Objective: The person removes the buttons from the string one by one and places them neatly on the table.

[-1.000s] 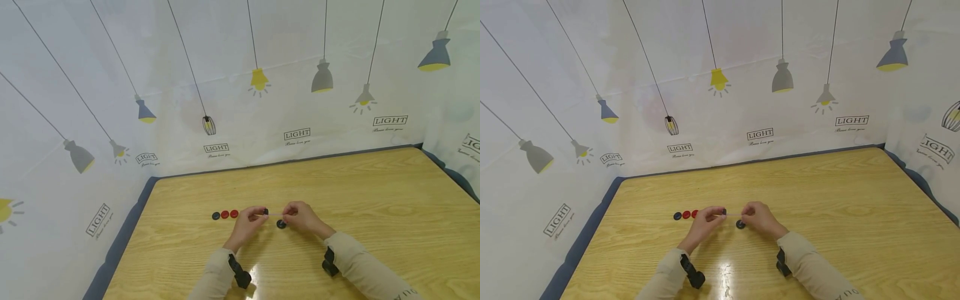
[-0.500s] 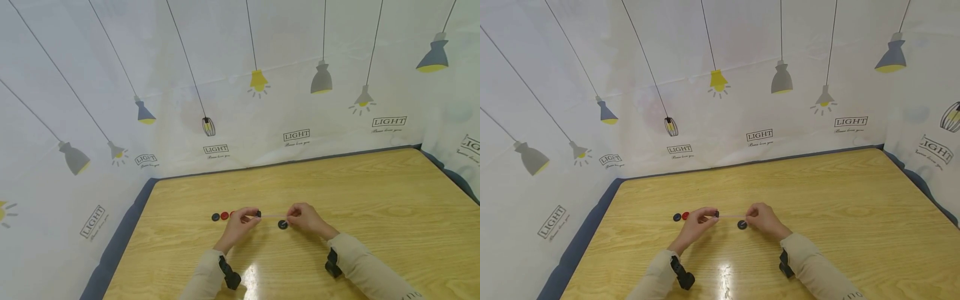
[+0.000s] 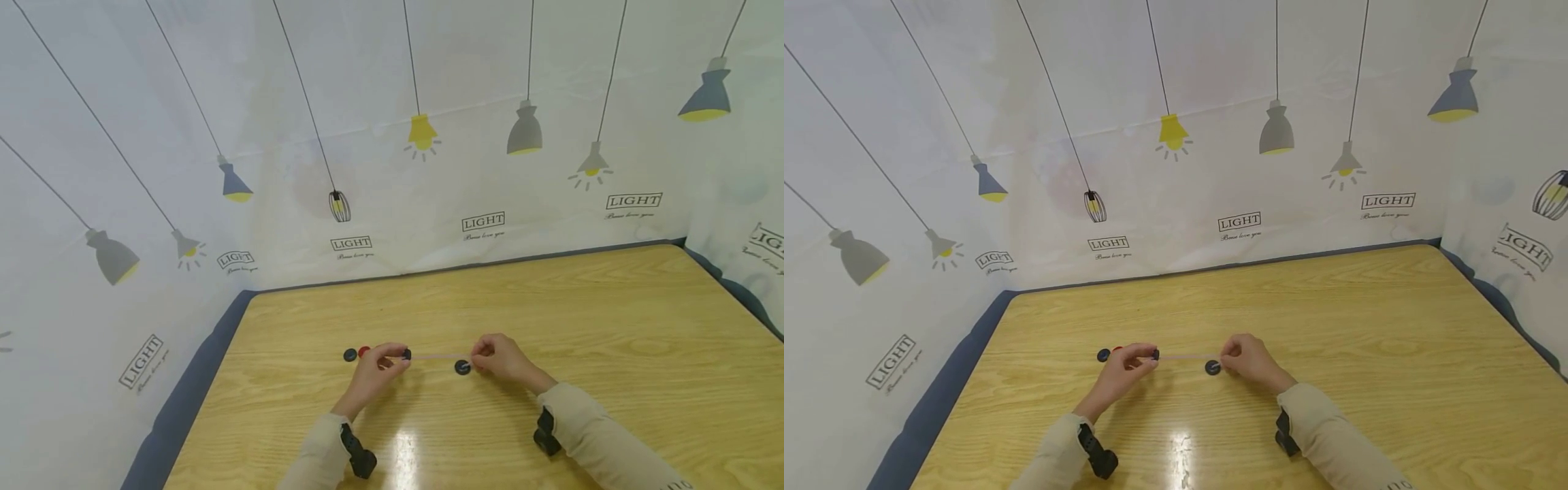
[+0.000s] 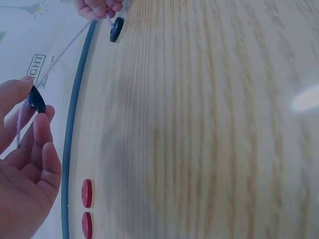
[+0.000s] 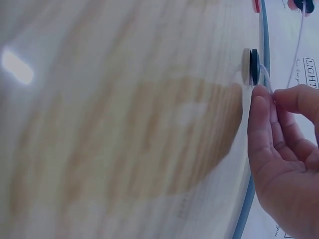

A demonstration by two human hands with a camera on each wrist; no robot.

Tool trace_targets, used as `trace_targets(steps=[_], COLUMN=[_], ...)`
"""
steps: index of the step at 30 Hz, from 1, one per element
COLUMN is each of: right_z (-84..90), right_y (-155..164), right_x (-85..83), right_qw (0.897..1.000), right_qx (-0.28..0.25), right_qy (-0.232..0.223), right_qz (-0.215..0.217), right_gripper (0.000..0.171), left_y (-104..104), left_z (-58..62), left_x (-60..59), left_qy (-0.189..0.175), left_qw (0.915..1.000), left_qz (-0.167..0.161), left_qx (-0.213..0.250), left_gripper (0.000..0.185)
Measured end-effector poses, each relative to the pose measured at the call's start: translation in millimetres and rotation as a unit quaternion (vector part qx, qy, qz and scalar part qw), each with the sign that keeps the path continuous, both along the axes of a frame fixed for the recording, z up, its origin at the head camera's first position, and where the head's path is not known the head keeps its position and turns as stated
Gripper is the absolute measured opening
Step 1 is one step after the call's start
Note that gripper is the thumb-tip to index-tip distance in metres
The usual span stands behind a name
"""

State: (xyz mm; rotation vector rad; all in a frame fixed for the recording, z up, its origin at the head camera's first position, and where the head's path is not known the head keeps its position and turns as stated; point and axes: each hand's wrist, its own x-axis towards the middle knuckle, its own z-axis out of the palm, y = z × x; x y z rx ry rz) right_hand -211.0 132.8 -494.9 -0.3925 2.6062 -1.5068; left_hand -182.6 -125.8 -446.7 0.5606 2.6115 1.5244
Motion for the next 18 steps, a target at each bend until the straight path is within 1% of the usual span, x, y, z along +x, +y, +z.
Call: trace_targets(steps=[3,8,13,16,18], right_z=[-2.9,-6.5,-5.4,-4.5,-4.4], right_y=[0,3,4,5,7], right_x=[-0.9,-2.6,-3.7,-4.4,-5.6], right_qw=[1.0,1.0,0.999,0.998,0.997], right_qx=[0.001,-0.01,-0.029,-0.046,-0.054], right_qy=[0.003,0.004,-0.021,-0.04,-0.048], right_qz=[-0.001,0.012,0.022,0.027,0.036], right_gripper=[0.004,0.003,0.004,0.006,0.007], left_y=[-5,-13,-22,-27,-32], left_z=[-1.0,-1.0,-0.2,-1.9,-7.8], left_x=[0.1,1.5,1.9,-0.5,-5.6], left_qy=[0.008,0.018,0.026,0.031,0.028], left_qw=[0.9999,0.9997,0.9996,0.9994,0.9994], left_qz=[-0.002,0.0,0.004,0.001,0.0], left_qx=[-0.006,-0.014,-0.012,-0.014,-0.019], left_gripper=[0.028,0.028,0.028,0.028,0.028])
